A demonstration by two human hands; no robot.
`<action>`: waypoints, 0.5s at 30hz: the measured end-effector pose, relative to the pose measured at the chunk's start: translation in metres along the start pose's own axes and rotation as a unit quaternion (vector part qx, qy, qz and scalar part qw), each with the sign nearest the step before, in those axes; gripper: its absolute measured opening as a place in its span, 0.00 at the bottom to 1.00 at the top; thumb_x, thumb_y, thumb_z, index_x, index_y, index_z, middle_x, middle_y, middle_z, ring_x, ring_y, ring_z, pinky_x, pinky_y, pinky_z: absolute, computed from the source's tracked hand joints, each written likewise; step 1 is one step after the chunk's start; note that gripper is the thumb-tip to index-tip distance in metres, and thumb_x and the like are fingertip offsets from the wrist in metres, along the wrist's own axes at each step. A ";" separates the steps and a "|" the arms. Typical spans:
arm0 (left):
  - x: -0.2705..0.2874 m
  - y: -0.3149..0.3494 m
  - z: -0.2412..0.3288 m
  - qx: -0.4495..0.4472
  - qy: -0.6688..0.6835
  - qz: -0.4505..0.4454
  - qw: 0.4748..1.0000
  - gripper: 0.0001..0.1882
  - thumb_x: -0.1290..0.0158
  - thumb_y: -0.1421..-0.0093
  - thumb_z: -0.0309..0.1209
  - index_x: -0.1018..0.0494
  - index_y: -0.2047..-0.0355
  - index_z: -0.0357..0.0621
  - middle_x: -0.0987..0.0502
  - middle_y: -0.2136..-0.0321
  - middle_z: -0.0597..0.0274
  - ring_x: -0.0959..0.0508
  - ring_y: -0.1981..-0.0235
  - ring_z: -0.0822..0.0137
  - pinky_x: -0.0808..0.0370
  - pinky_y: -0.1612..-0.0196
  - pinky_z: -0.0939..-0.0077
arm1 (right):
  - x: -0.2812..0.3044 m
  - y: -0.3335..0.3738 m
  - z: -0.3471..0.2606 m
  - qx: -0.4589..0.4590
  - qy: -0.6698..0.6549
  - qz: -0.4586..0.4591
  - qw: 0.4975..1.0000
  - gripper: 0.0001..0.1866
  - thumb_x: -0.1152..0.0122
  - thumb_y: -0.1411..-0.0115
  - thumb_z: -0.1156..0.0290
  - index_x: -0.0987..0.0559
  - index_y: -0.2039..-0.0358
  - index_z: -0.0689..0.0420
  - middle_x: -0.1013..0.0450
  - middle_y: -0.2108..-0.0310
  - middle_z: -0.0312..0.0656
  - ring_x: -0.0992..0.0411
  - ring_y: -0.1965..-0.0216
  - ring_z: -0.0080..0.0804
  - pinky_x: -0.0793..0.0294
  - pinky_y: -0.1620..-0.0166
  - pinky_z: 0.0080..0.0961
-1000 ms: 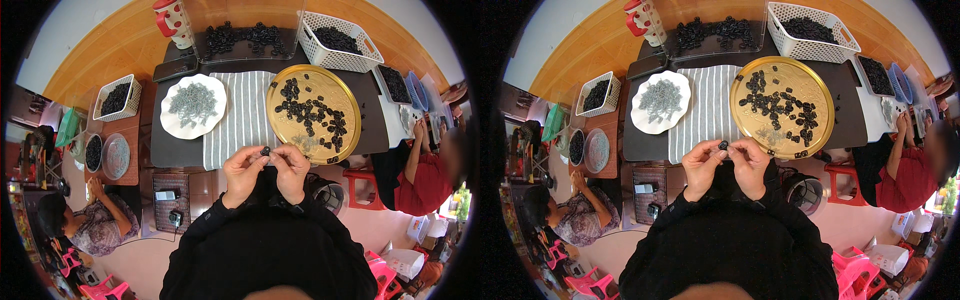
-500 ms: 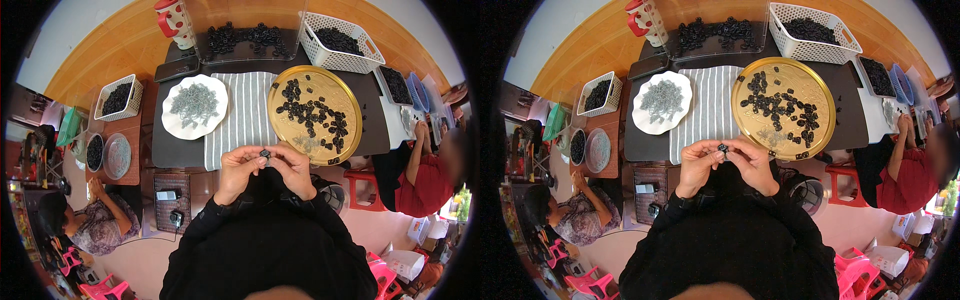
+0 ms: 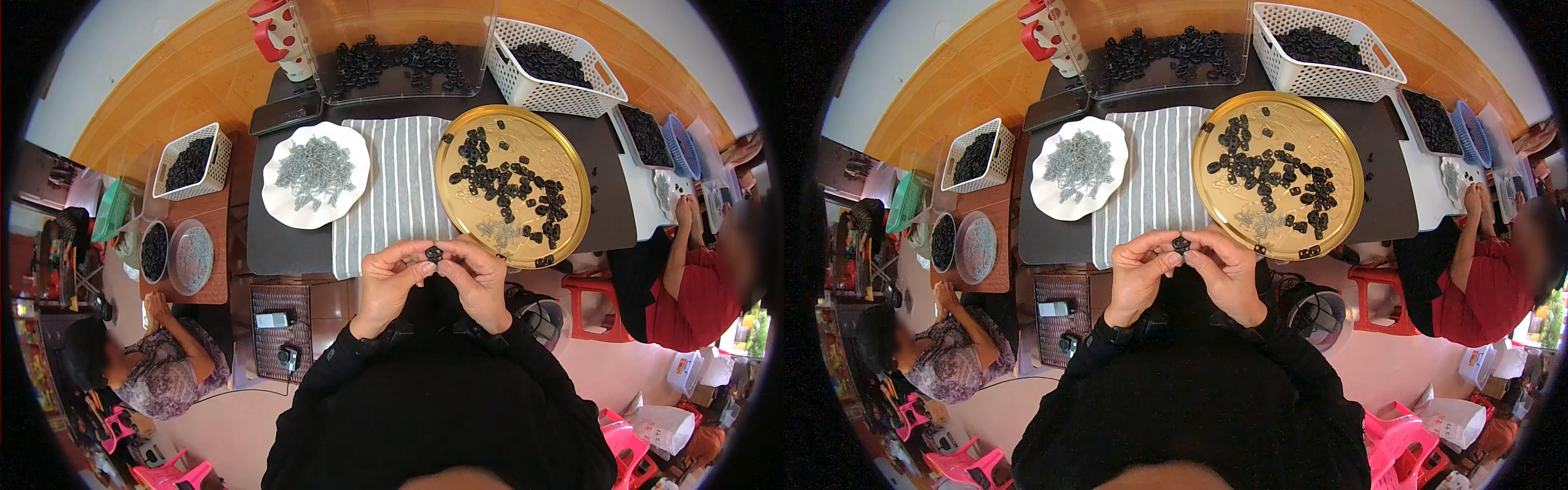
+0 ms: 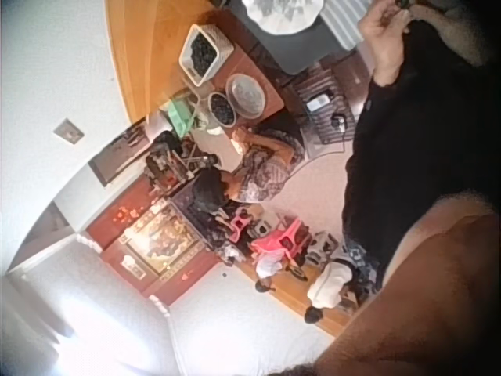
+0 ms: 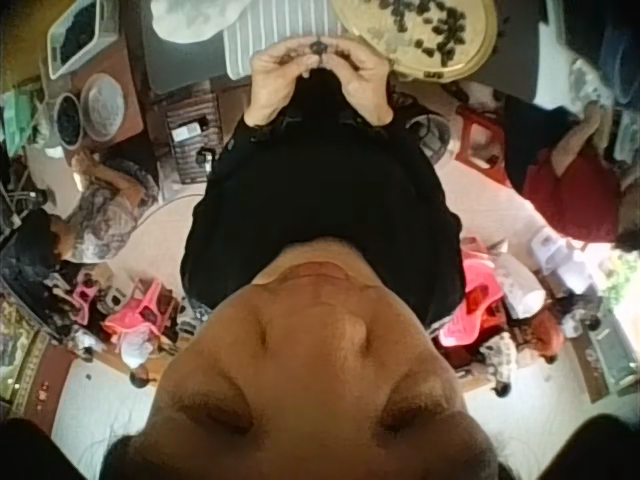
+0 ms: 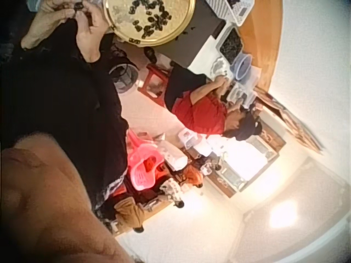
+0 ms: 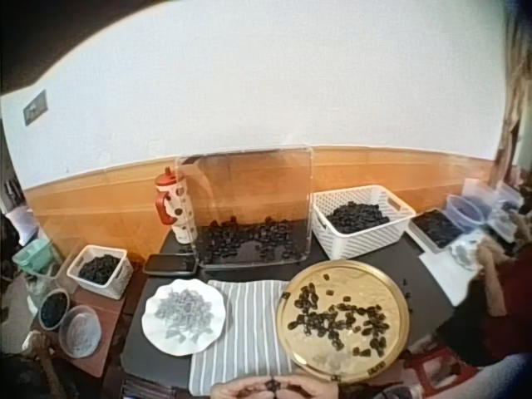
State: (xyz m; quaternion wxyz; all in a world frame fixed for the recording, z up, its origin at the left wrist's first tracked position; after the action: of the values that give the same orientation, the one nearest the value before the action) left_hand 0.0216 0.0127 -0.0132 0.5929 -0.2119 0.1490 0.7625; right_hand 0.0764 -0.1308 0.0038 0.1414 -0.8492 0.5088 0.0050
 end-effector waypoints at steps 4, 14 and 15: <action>-0.004 0.003 0.004 -0.007 -0.046 -0.005 0.999 0.14 0.44 0.43 0.16 0.24 0.55 0.35 0.23 0.67 0.66 0.28 0.71 0.80 0.31 0.70 0.88 | -0.001 0.002 0.003 0.008 -0.015 0.001 1.000 0.13 0.41 0.43 0.85 0.22 0.56 0.63 0.31 0.69 0.35 0.33 0.70 0.18 0.32 0.66 0.14; -0.017 0.013 0.010 -0.102 -0.181 0.002 0.978 0.12 0.48 0.41 0.18 0.27 0.56 0.33 0.31 0.69 0.66 0.33 0.69 0.76 0.35 0.65 0.84 | -0.014 0.007 0.001 0.080 0.044 0.022 0.996 0.10 0.45 0.41 0.85 0.25 0.58 0.64 0.30 0.67 0.38 0.33 0.69 0.20 0.33 0.65 0.16; -0.017 0.013 0.010 -0.105 -0.189 0.004 0.976 0.12 0.48 0.41 0.18 0.27 0.56 0.34 0.31 0.70 0.65 0.33 0.69 0.76 0.35 0.66 0.84 | -0.014 0.007 0.000 0.080 0.044 0.022 0.996 0.10 0.45 0.41 0.85 0.25 0.58 0.64 0.30 0.67 0.38 0.33 0.69 0.20 0.33 0.65 0.16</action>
State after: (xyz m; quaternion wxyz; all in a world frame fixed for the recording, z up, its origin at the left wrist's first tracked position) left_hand 0.0110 0.0005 0.0038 0.5816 -0.1243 -0.0462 0.8026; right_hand 0.0633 -0.1217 0.0047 0.1861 -0.8232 0.5317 -0.0706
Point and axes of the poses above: each hand's wrist, its own y-axis away from the middle knuckle, its own x-axis out of the back of the hand, z = x × y, the point moved 1 cm from there along -y, towards the middle knuckle
